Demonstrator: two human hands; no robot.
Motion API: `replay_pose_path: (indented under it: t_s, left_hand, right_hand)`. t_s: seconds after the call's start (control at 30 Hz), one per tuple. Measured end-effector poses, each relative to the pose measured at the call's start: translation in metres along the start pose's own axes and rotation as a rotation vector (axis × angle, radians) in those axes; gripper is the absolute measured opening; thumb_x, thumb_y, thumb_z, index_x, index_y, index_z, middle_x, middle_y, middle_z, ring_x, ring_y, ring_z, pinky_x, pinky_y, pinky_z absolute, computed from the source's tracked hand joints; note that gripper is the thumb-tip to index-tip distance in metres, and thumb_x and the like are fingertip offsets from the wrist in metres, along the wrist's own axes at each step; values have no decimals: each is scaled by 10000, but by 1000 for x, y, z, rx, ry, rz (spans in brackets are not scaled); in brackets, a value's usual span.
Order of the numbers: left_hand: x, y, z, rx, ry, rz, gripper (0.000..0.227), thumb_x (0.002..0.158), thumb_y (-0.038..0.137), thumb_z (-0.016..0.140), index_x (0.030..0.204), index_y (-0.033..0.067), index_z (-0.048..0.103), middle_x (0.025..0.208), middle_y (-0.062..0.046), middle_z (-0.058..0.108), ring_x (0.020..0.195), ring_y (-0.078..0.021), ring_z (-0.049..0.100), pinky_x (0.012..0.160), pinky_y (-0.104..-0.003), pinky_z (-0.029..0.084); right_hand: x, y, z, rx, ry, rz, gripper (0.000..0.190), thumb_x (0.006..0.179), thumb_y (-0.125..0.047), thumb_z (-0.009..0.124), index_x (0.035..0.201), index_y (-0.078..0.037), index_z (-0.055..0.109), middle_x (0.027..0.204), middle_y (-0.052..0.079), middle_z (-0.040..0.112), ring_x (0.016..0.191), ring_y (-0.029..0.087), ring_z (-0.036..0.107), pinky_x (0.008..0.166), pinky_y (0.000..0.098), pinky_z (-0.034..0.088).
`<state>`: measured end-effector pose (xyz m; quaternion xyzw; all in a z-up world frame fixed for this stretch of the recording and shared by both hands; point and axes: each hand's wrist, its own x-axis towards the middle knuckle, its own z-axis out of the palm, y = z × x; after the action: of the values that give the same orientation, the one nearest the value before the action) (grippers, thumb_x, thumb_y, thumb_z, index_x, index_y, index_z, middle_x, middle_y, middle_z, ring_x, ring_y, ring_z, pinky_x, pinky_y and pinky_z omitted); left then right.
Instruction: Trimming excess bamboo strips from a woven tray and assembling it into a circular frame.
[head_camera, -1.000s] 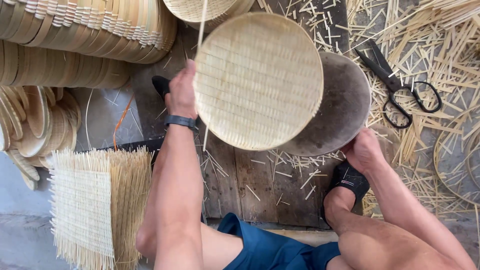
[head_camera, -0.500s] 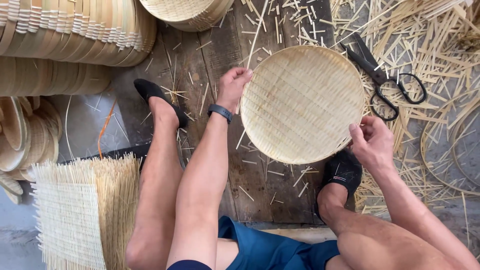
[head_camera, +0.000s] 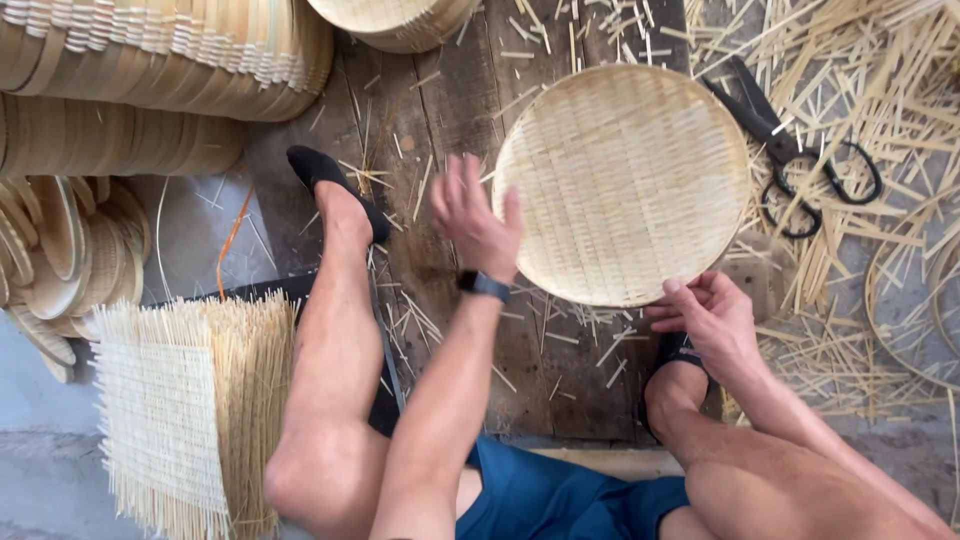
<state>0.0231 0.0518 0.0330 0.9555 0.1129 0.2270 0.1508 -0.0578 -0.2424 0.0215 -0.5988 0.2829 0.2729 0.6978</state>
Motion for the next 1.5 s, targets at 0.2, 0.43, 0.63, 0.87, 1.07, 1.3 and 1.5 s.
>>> replay_pose_path:
  t_s: [0.2,0.43,0.63,0.87,1.07,1.3,1.5]
  left_hand:
    - [10,-95,55,-662,-426,-722,513,943,351,756,1303,-13,736,1155,-245,805,915,-245,788,832,-399,643]
    - [9,-49,-8,-965,-450,-879,555,895,218,788,1339,57,498,1259,-180,678,1043,-257,702,892,-418,586]
    - [-6,-60,38,-760,-688,-618,454,867,110,734,1295,-9,638,1181,-131,755,1019,-182,749,871,-312,620]
    - [22,-49,57,-890,-488,-615,362,961,138,732,1303,28,690,1050,-91,786,902,-100,701,811,-239,561]
    - [53,-22,65,-643,-556,-409,327,959,171,711,1276,91,714,1002,-57,797,827,-67,693,766,-248,556]
    - [82,-13,82,-569,-600,-216,276,916,151,722,1181,84,751,924,-136,806,743,-126,734,699,-279,576]
    - [95,7,67,-501,-607,-144,269,910,150,714,1168,92,764,902,-176,783,746,-152,764,734,-290,584]
  right_hand:
    - [-4,2,-1,20,-24,-12,375,977,-211,674,1158,77,515,952,229,708,821,287,748,644,352,615]
    - [23,-31,-57,-542,-21,171,316,969,-294,700,1017,18,714,847,139,788,717,227,764,604,362,584]
    - [128,-22,-178,-1448,564,-567,556,853,-317,901,1202,38,653,1166,243,651,1093,346,623,923,467,530]
    - [148,-50,-168,-1480,246,-107,798,814,-310,894,1433,51,543,1314,292,603,1217,427,584,1088,521,488]
    - [201,-13,-201,-1555,222,-429,783,705,-161,848,1372,93,525,1232,299,614,1107,395,614,993,454,521]
    - [165,-53,-206,-1349,-72,20,511,813,-325,819,1096,51,619,982,228,675,793,371,704,711,497,609]
    - [117,-94,-168,-1632,158,-480,676,916,-656,665,935,19,673,976,185,584,1012,298,582,852,448,534]
